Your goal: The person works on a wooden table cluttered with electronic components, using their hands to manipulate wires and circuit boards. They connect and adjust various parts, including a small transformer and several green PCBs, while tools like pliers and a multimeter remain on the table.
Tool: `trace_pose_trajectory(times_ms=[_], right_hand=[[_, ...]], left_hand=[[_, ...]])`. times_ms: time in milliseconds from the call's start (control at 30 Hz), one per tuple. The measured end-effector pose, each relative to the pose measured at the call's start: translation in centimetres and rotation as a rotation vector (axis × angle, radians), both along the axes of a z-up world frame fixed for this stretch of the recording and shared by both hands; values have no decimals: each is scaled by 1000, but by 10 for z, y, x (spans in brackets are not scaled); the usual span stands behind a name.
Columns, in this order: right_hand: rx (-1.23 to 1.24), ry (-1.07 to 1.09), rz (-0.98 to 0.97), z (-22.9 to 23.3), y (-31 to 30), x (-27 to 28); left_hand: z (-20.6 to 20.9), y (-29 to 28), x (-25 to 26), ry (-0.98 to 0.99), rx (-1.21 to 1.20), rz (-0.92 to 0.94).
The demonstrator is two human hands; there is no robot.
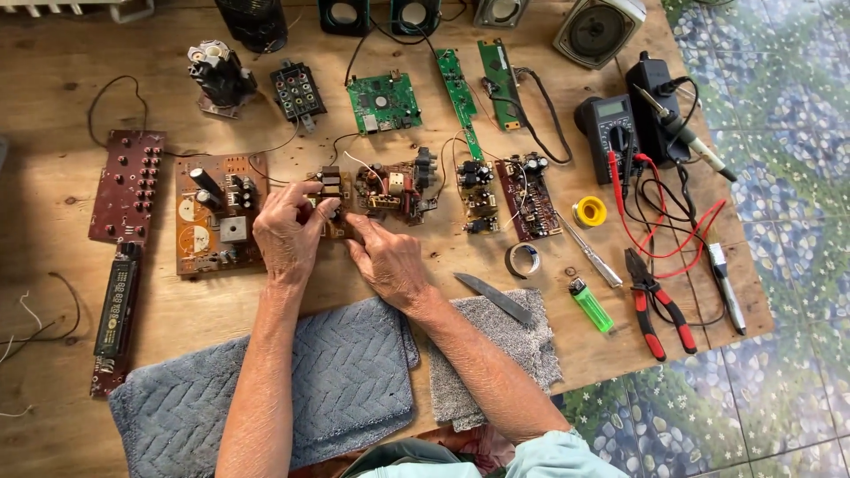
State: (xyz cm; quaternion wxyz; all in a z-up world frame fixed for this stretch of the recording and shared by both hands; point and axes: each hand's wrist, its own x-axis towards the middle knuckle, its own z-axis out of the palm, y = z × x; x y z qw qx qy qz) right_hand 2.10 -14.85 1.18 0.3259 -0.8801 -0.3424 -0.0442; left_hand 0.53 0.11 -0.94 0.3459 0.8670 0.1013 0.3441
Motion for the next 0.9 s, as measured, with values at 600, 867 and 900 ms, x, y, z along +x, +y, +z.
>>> trace_pose_trajectory(times_ms=[600, 867, 900], right_hand=[[609, 91, -354, 101, -88, 39], [442, 9, -634, 30, -168, 96], [377, -18, -614, 23, -170, 99]], left_hand=[[1, 0, 0, -26, 9, -32], [-6, 1, 3, -40, 8, -29], [-7, 2, 4, -46, 16, -33]])
